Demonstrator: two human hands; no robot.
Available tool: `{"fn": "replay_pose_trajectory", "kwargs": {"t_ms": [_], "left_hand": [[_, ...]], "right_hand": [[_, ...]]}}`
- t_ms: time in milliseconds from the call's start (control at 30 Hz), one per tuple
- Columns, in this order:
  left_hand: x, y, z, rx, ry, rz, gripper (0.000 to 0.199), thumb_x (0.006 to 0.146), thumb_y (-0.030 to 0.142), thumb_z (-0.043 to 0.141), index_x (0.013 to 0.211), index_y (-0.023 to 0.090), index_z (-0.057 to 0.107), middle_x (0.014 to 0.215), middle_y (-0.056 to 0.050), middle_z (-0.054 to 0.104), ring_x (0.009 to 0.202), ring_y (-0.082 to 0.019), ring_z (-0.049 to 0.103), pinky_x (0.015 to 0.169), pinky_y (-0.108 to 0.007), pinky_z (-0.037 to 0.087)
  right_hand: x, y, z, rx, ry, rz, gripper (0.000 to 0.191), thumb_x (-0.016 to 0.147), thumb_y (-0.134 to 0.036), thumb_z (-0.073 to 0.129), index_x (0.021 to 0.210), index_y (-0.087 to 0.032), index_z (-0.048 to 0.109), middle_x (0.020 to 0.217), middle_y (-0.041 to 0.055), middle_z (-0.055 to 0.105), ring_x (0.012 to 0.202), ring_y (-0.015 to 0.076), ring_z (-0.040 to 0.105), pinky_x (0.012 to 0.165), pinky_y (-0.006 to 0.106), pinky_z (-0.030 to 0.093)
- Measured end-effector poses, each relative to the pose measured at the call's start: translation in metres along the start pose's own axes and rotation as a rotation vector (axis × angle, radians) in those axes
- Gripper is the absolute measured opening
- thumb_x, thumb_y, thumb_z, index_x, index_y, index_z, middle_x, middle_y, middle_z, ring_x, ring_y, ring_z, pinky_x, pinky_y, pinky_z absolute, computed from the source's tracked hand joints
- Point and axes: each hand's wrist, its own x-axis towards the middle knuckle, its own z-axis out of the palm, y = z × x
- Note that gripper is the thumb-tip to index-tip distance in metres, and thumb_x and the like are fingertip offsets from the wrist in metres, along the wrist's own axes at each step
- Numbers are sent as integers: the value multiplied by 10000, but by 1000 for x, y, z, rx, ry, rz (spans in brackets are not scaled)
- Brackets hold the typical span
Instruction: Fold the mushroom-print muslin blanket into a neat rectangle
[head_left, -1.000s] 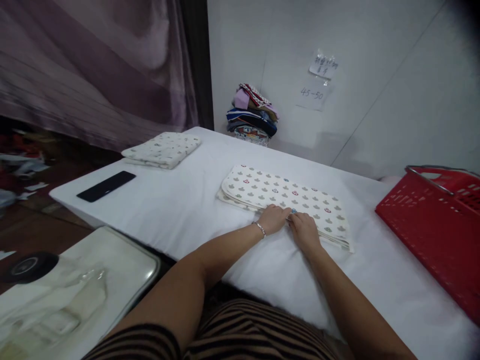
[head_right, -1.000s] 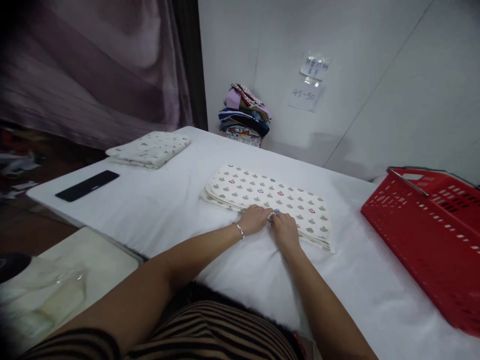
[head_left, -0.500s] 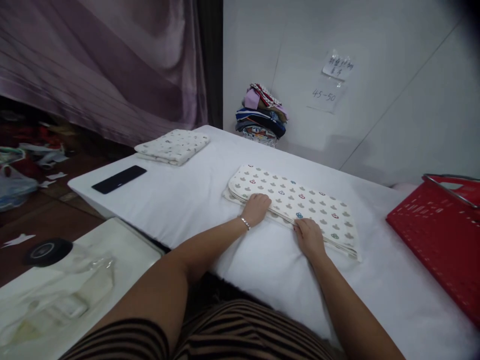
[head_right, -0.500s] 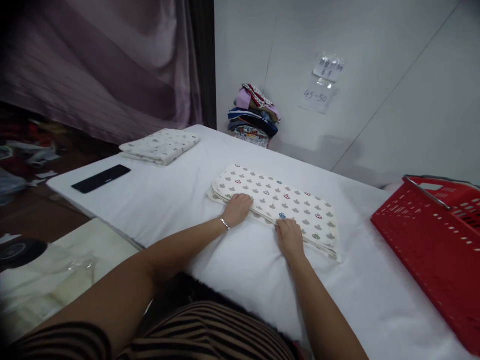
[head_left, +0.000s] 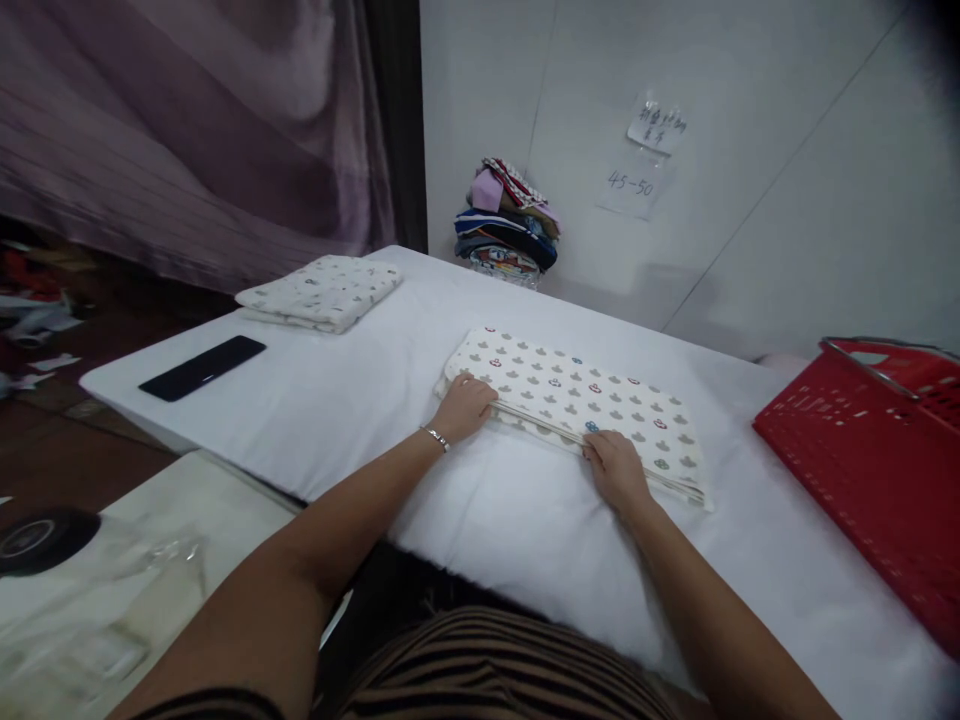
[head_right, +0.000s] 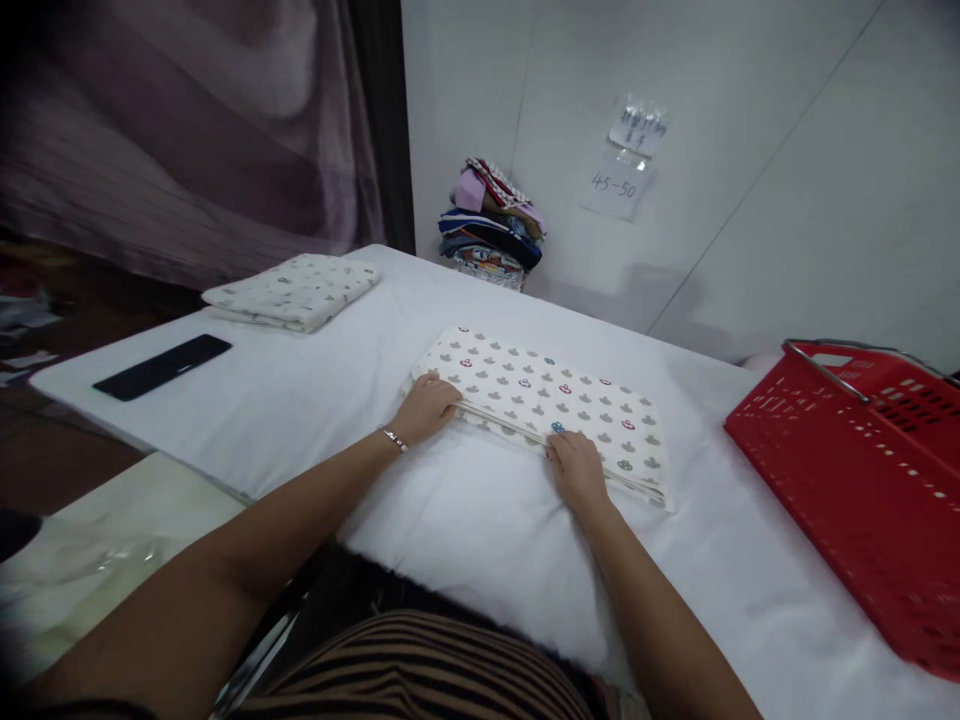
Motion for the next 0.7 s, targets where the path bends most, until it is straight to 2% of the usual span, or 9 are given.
{"fn": "replay_pose_trajectory", "kwargs": {"t_ms": [167, 333, 500, 700], "left_hand": [[-4, -3, -2, -86, -78, 8, 226, 780, 119, 467, 928, 215, 610, 935, -47, 636, 952, -191, 554, 939, -387, 352], [-6, -2, -1, -167, -30, -15, 172, 799, 226, 520, 937, 219, 622, 953, -36, 646, 962, -190, 547, 944, -378, 341], [-2, -1, 0, -212, -12, -61, 225, 885, 318, 454, 878, 236, 664, 952, -19, 667, 941, -169, 560, 934, -376, 329], [6, 0, 2, -209, -31, -97, 204, 848, 280, 500, 754, 232, 675, 859, -6, 675, 883, -167, 570, 897, -381, 338]], "right_hand": [[1, -3, 0, -35, -26, 0, 219, 897, -209, 446, 994, -191, 642, 976, 94, 630, 906, 231, 519, 761, 348, 401], [8, -17, -2, -57, -44, -9, 301, 857, -149, 445, 1113, -169, 602, 1087, 113, 599, 963, 245, 494, 813, 364, 374], [33, -43, 0, 7, -108, -50, 299, 878, -182, 455, 1144, -166, 591, 1092, 106, 607, 967, 241, 493, 832, 356, 350], [69, -59, 11, 25, -168, -54, 235, 934, -228, 437, 1015, -202, 656, 982, 78, 649, 891, 223, 520, 790, 336, 358]]}}
